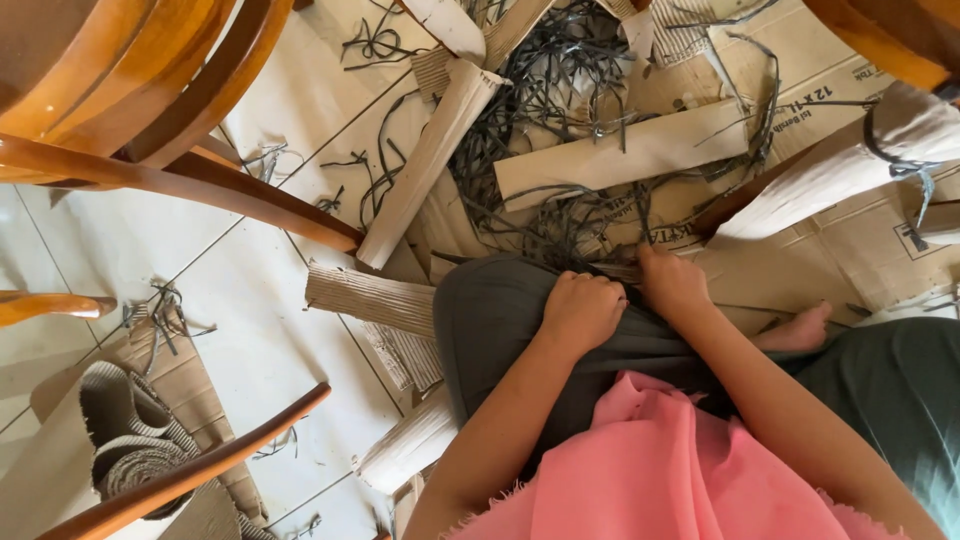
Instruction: Wrapping chair legs with protective cardboard and securing them with plastic ties for shipping
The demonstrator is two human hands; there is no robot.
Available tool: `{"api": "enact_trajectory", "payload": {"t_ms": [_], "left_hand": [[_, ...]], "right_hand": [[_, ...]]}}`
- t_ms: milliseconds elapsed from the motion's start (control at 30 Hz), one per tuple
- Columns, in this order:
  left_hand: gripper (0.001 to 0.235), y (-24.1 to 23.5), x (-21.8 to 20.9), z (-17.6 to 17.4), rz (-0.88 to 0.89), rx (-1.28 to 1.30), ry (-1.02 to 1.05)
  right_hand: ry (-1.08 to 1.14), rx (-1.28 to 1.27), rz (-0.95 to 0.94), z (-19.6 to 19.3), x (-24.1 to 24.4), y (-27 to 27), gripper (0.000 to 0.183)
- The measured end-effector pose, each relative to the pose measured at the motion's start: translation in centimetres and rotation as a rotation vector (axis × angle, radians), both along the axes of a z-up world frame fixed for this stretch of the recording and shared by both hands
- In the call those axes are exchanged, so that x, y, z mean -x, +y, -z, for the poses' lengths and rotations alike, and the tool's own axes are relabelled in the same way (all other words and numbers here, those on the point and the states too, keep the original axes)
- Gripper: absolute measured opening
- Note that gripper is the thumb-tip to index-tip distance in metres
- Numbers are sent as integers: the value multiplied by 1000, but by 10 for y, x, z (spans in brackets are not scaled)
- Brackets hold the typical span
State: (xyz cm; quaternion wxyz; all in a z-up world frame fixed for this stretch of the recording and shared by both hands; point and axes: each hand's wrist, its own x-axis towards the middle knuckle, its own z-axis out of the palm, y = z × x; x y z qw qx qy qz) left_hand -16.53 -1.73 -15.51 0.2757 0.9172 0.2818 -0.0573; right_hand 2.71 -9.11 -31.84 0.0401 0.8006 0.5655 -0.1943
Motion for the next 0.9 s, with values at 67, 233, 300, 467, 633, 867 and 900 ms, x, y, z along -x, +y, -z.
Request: {"api": "enact_trajectory", "payload": {"t_ms": [67, 233, 300, 467, 633, 867, 900], "left_hand": [[28, 2, 0, 0, 1, 0, 1], [19, 5, -3, -13, -71, 13, -94], [23, 7, -4, -30, -246, 120, -210], [39, 4, -3, -30, -357, 182, -546], [55, -10, -15, -26, -270, 238, -776], [64, -48, -49, -31, -394, 998, -990], [64, -50, -55, -29, -471, 1117, -1093]], "right_hand": [[20, -5, 12, -25, 0, 1, 40], [238, -241, 56, -108, -11, -6, 15], [513, -439, 42, -142, -19, -5, 5], [733, -428, 104, -187, -33, -21, 10], [1259, -425, 278, -253, -21, -15, 13], [1617, -435, 424, -237, -34, -27, 11], [1620, -420, 424, -241, -35, -30, 12]]}}
